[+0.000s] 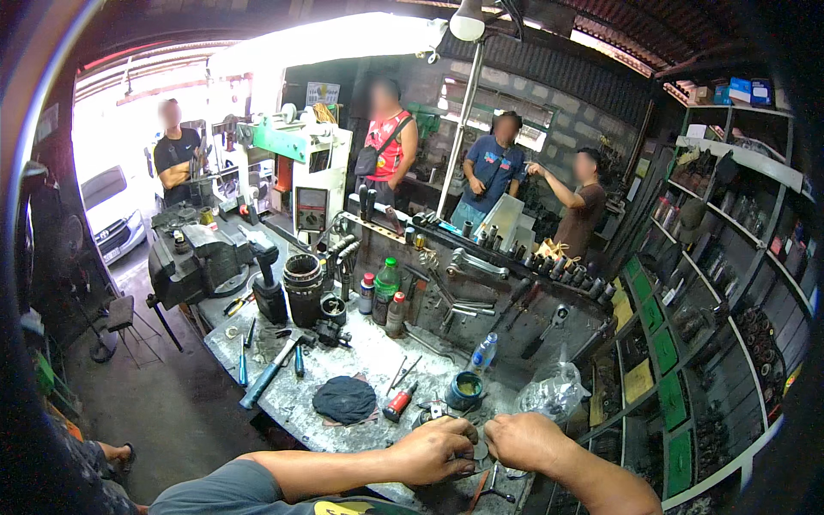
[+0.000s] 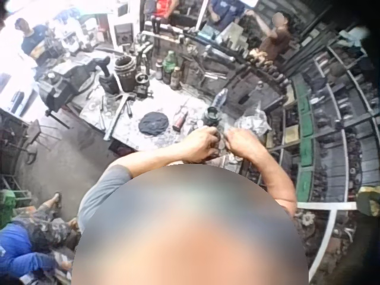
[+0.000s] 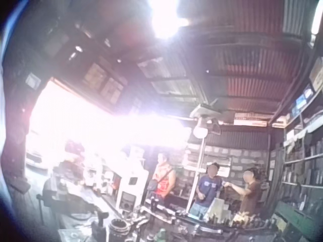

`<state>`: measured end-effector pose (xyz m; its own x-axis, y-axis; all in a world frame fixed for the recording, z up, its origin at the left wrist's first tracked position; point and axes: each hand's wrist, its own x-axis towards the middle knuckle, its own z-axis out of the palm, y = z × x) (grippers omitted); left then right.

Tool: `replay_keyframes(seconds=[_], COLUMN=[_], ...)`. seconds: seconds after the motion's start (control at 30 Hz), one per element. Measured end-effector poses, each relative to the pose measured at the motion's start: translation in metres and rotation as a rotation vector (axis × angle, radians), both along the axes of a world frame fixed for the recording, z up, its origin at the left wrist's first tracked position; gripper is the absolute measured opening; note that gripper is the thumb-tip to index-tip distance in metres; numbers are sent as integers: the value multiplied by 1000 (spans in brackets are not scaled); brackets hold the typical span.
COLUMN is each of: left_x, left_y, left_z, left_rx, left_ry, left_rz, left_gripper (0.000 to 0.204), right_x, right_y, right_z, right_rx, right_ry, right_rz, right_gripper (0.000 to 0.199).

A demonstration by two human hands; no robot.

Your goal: The person assembles a mechanical component on a workbench, handling a cylindrical housing, a circular plate, and small fasteners. They repeatedly pick up and place parts, align the plate to the housing, and use a screwdriver to tighten fasteners. Other people stand nearby and occasionally move around the workspace.

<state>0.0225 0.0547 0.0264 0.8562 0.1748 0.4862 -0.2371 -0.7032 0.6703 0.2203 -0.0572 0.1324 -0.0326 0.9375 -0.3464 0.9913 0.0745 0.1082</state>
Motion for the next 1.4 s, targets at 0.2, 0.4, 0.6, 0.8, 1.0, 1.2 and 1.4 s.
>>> replay_keyframes(seconds=[0.2, 0.4, 0.6, 0.8, 1.0, 1.2, 1.4], left_x=[-2, -2, -3, -3, -5, -3, 0], left_y=[-1, 0, -3, 0, -1, -4, -8], left_z=[-2, 4, -2, 4, 8, 14, 25], left_rx=[55, -9, 56, -2, -10, -44, 38], left_ry=[-30, 4, 13, 49, 60, 121, 100], left_rz=[-39, -34, -56, -29, -2, 20, 13], left_gripper=[25, 20, 19, 20, 17, 18, 20], right_x=[0, 1, 5, 7, 6, 16, 19], right_y=[-1, 1, 0, 0, 0, 0, -1], right_z=[-4, -2, -6, -9, -2, -23, -23], right_rx=[8, 25, -2, 60, 58, 154, 137], right_ry=[14, -6, 47, 69, 32, 90, 143], right_rz=[-23, -27, -41, 39, 12, 67, 80], right_gripper=[33, 35, 37, 34, 30, 30, 27])
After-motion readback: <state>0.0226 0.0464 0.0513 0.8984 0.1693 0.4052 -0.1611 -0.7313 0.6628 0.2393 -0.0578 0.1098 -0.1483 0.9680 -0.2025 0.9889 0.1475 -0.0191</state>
